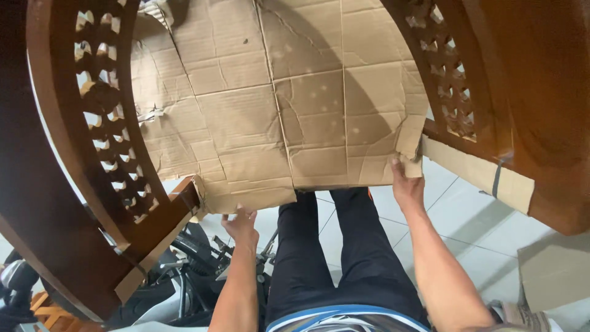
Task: Wrapping a wooden chair with cardboard and securing it with plastic straps
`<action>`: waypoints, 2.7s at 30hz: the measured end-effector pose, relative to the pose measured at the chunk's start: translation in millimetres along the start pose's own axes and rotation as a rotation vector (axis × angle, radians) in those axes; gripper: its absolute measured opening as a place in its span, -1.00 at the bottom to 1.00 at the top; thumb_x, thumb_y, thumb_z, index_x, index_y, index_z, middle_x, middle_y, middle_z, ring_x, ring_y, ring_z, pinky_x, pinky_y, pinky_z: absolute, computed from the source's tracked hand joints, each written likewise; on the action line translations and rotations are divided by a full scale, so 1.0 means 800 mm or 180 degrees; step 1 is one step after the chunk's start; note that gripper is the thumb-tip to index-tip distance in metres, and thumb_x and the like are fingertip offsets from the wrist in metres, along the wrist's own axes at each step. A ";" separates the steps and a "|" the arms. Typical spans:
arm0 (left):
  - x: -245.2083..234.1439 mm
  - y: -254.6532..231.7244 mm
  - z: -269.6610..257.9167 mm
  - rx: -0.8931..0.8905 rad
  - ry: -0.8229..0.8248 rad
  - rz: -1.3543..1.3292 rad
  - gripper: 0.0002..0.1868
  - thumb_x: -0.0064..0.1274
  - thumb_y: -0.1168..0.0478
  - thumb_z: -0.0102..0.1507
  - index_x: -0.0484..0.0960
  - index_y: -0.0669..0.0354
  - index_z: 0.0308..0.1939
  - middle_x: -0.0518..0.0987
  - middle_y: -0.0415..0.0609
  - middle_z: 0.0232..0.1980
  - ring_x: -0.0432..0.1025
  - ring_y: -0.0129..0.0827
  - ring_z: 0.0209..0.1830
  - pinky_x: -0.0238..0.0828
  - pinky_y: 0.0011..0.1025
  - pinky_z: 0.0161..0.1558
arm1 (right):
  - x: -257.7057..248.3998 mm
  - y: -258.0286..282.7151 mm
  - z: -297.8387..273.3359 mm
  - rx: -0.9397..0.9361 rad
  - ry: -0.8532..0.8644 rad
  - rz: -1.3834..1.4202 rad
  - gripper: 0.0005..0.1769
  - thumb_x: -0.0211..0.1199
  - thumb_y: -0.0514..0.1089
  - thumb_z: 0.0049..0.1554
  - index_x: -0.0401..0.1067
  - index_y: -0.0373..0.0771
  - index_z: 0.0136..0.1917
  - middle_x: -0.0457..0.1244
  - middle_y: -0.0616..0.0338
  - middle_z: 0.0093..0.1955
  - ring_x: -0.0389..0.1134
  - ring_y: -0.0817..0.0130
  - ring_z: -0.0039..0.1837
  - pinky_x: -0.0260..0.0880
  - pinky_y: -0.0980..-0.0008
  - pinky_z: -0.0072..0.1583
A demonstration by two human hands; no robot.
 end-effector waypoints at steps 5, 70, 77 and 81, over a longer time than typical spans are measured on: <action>-0.037 0.066 0.057 -0.2068 0.1213 -0.0927 -0.59 0.01 -0.13 0.26 0.69 0.13 -0.20 0.62 0.19 -0.36 0.59 0.14 -0.37 0.53 0.10 -0.04 | 0.000 -0.008 0.005 -0.0101 0.0021 0.0158 -0.54 0.16 0.01 0.33 0.37 -0.18 0.43 0.29 -0.08 0.36 0.27 -0.07 0.40 0.30 -0.12 0.35; 0.220 -0.181 -0.172 0.3987 0.1643 0.4933 0.04 0.26 -0.11 0.20 0.05 0.08 0.62 -0.03 0.32 0.64 -0.12 0.31 0.62 -0.11 0.19 0.52 | 0.094 0.148 -0.062 -0.2479 0.0849 -0.2954 -0.05 0.25 0.10 0.15 -0.07 -0.12 0.68 -0.20 -0.16 0.69 -0.24 -0.35 0.66 -0.13 -0.40 0.52; -0.052 -0.063 -0.204 0.1164 0.3095 0.4952 -0.09 -0.33 -0.53 0.35 0.24 -0.01 0.54 0.37 0.20 0.47 0.24 0.13 0.49 0.09 0.04 0.51 | -0.027 -0.079 -0.150 -0.0768 0.2363 -0.2983 -0.17 -0.13 0.45 0.28 -0.01 0.06 0.67 -0.02 -0.04 0.65 0.04 -0.15 0.62 0.13 -0.07 0.54; -0.131 -0.028 -0.139 0.0521 0.2637 0.4760 0.09 -0.61 -0.59 0.33 0.44 0.27 0.42 0.47 0.33 0.36 0.32 0.20 0.43 0.13 0.05 0.48 | -0.057 -0.040 -0.158 -0.1206 0.1527 -0.2996 -0.17 0.08 0.32 0.22 0.11 -0.06 0.62 0.13 -0.15 0.51 0.16 -0.23 0.54 0.23 -0.08 0.47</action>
Point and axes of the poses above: each hand's wrist, its own z-axis towards the middle knuckle, its own x-axis out of the palm, y = z × x, the point moved 2 cm from there along z, towards the middle knuckle
